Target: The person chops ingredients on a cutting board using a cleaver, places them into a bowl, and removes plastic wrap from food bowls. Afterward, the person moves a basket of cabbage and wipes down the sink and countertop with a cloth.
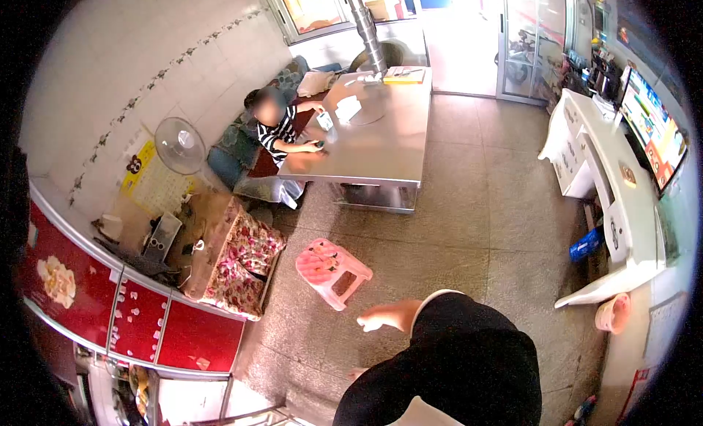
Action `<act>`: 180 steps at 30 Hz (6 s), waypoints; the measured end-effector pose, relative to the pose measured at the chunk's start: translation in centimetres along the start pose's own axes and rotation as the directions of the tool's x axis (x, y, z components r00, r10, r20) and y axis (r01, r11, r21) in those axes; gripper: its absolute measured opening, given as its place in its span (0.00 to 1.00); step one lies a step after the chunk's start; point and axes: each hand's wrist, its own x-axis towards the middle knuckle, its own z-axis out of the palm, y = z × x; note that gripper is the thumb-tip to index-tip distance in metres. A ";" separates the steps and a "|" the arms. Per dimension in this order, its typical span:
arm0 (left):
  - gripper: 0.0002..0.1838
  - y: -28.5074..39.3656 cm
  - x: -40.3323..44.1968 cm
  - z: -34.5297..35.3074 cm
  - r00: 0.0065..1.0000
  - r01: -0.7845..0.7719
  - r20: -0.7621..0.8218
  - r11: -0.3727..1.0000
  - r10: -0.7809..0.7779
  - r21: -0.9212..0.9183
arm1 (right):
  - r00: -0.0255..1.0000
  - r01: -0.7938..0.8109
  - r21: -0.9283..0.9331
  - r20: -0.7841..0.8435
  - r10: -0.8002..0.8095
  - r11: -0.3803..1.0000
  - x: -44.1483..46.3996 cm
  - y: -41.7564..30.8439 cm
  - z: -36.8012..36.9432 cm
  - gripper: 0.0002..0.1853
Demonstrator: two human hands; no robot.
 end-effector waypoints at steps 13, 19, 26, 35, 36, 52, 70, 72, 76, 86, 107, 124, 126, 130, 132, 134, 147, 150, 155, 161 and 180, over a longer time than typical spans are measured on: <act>0.09 -6.5 24.5 -17.1 0.978 -0.103 -0.193 0.989 0.081 -0.110 | 0.895 -0.433 -0.206 0.021 0.446 0.878 21.1 -1.5 -0.6 0.14; 0.08 -18.2 23.5 -23.9 0.900 -0.020 -0.411 0.930 -0.143 -0.367 | 0.947 0.298 0.071 -0.147 -0.286 0.952 35.9 -5.2 -1.6 0.05; 0.08 -16.8 25.8 -27.1 0.633 0.370 -0.689 0.919 -0.354 -0.133 | 0.838 -0.397 0.327 0.511 0.193 0.858 54.2 -23.8 -8.8 0.08; 0.06 -14.6 31.0 -34.2 0.139 0.484 -0.850 0.783 -0.509 -0.390 | 0.826 0.405 -0.007 0.432 -0.363 0.914 79.8 -53.7 -10.1 0.13; 0.06 -14.8 31.6 -34.9 0.091 0.457 -0.860 0.788 -0.503 -0.412 | 0.816 0.440 0.003 0.416 -0.401 0.898 81.5 -56.3 -8.7 0.15; 0.08 -31.1 36.0 -65.8 -0.169 0.511 -0.978 0.838 -0.123 -0.193 | 0.375 0.726 -0.054 0.867 -0.329 0.685 89.3 -88.2 14.3 0.18; 0.10 -49.4 34.0 -85.3 -0.513 0.734 -0.848 0.443 -0.133 -0.514 | 0.082 0.809 0.085 0.963 -0.255 0.582 93.8 -125.7 44.8 0.15; 0.11 -51.5 33.5 -89.8 -0.461 0.791 -0.881 0.401 -0.104 -0.462 | 0.011 0.829 0.155 0.956 -0.292 0.537 93.8 -130.7 48.5 0.15; 0.19 -57.1 31.1 -94.2 -0.503 0.793 -0.814 0.217 -0.291 -0.569 | -0.043 0.824 0.232 0.936 -0.351 0.517 91.5 -137.4 54.1 0.15; 0.29 -78.5 13.6 -109.5 -0.482 0.876 -0.738 -0.243 -0.472 -0.417 | -0.053 0.893 0.129 0.981 -0.184 0.431 89.0 -149.1 65.3 0.17; 0.14 -70.5 15.3 -107.6 -0.484 0.691 -0.329 -0.123 -0.811 -0.713 | -0.229 0.943 0.304 0.888 -0.399 0.135 75.3 -177.0 94.5 0.17; 0.23 -85.5 14.7 -132.5 -0.805 0.212 0.013 -0.308 -0.593 -0.927 | 0.295 0.578 0.257 0.820 -0.491 0.775 81.7 -201.5 123.7 0.07; 0.22 -86.4 14.7 -134.1 -0.811 0.221 0.025 -0.345 -0.585 -0.912 | 0.377 0.516 0.259 0.787 -0.488 0.816 81.7 -201.4 125.6 0.05; 0.22 -87.9 14.1 -136.1 -0.815 0.260 0.022 -0.399 -0.579 -0.880 | 0.466 0.287 0.098 0.855 -0.228 0.953 79.1 -203.7 121.7 0.10; 0.21 -88.8 13.5 -137.0 -0.810 0.291 -0.013 -0.382 -0.587 -0.877 | 0.249 0.167 0.065 0.963 -0.106 0.984 80.5 -204.2 122.3 0.13; 0.21 -89.7 12.8 -138.1 -0.809 0.327 -0.080 -0.332 -0.582 -0.885 | 0.265 0.140 0.084 0.957 -0.119 0.987 81.2 -204.1 122.7 0.18; 0.19 -98.7 10.0 -145.5 -0.721 0.507 -0.354 -0.106 -0.595 -0.855 | 0.141 0.212 0.229 0.955 -0.262 0.950 78.5 -199.4 116.7 0.15; 0.19 -100.6 9.0 -147.1 -0.669 0.550 -0.405 -0.048 -0.623 -0.833 | 0.076 0.249 0.153 0.981 -0.177 0.956 75.1 -200.3 113.7 0.16; 0.26 -105.6 6.6 -146.6 -0.626 -0.096 -0.194 0.321 -0.756 -0.942 | -0.067 0.170 0.123 0.991 -0.113 0.978 68.3 -199.5 112.8 0.20; 0.26 -109.2 2.0 -146.7 -0.466 -0.681 -0.191 0.488 -0.864 -0.546 | -0.297 0.192 0.089 0.954 -0.029 0.977 60.8 -198.8 114.6 0.24; 0.17 -121.3 -31.3 -163.1 -0.424 -0.637 -0.533 0.659 -0.732 -0.400 | 0.198 0.154 0.122 0.968 -0.152 0.980 60.9 -200.5 118.1 0.23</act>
